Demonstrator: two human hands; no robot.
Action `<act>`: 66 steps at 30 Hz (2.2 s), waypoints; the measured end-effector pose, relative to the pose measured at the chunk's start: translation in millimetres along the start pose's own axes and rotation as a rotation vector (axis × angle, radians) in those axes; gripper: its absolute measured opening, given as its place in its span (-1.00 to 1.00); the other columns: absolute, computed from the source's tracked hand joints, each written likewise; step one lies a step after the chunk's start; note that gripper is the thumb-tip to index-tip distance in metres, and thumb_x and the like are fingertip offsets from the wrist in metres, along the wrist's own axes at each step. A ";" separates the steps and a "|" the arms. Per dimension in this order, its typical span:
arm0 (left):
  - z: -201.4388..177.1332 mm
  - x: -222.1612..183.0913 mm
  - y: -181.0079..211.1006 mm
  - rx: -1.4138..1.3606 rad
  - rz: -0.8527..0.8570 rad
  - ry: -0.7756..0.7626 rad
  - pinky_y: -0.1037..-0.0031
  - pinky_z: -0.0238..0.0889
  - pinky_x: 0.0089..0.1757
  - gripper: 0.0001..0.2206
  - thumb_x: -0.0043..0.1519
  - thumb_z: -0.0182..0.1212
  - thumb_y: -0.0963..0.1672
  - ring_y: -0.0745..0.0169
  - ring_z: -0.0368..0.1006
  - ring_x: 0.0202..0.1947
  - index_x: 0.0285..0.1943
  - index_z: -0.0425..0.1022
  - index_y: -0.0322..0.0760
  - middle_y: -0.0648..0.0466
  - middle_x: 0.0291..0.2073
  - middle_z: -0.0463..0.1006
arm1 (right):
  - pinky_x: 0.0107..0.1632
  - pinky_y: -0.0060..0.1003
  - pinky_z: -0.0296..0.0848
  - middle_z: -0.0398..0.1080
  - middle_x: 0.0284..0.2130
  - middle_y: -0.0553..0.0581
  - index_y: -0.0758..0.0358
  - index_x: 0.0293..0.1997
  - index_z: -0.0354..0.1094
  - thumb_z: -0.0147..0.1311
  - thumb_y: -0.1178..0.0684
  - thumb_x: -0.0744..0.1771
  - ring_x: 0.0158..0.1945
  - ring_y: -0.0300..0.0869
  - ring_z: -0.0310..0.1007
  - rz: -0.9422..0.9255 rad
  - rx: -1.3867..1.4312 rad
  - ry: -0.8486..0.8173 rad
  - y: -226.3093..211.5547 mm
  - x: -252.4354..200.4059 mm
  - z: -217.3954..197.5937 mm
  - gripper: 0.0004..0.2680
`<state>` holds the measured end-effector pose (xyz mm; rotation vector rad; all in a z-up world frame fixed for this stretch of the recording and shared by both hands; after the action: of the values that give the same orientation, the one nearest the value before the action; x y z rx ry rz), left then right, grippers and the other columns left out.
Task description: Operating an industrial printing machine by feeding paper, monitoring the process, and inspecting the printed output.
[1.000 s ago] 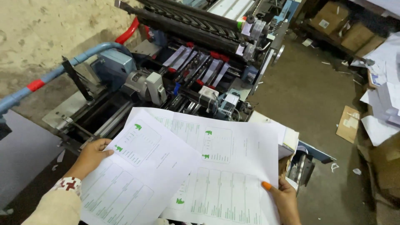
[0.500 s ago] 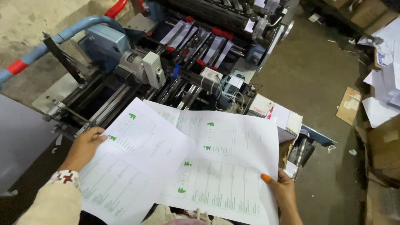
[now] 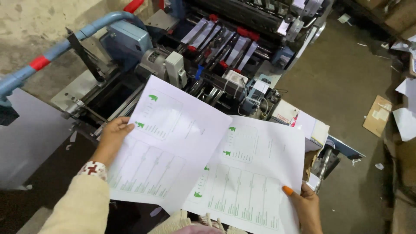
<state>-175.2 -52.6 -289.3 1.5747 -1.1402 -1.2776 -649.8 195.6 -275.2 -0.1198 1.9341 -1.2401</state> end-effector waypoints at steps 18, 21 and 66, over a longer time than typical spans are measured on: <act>37.0 -26.4 48.9 0.167 -0.004 -0.131 0.40 0.45 -0.23 -0.85 0.23 0.13 -0.21 0.19 0.55 -0.26 -0.05 0.50 -0.31 -0.01 -0.25 0.65 | -0.02 -0.13 0.42 0.43 -0.05 0.23 0.40 0.05 0.39 0.19 0.33 0.23 -0.11 0.00 0.37 0.069 -0.027 0.110 25.3 25.2 -6.9 -0.71; 37.3 -33.4 56.1 0.176 -0.035 -0.138 0.38 0.45 -0.22 -0.84 0.24 0.12 -0.21 0.17 0.57 -0.24 -0.04 0.50 -0.30 -0.01 -0.22 0.67 | 0.00 -0.06 0.42 0.43 -0.04 0.28 0.39 0.08 0.39 0.26 0.26 0.22 -0.11 0.10 0.40 0.156 -0.096 0.193 13.0 10.4 0.8 -0.67; 38.8 -76.8 113.5 0.071 0.160 -0.223 0.49 0.43 -0.20 -0.82 0.17 0.17 -0.23 0.27 0.55 -0.25 -0.06 0.52 -0.36 -0.01 -0.24 0.67 | -0.09 0.00 0.45 0.45 -0.09 0.32 0.40 0.10 0.35 0.17 0.31 0.24 -0.15 0.08 0.40 0.074 -0.039 0.078 22.1 12.8 -2.4 -0.68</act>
<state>-238.1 -12.4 -168.0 1.3843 -1.4351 -1.3419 -652.6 202.5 -299.7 -0.0199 2.0118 -1.1736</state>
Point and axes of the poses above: each hand's wrist, its own x-axis towards the middle knuckle, its own z-axis out of the palm, y = z × x, the point moved 1 cm from there along x, towards the middle knuckle
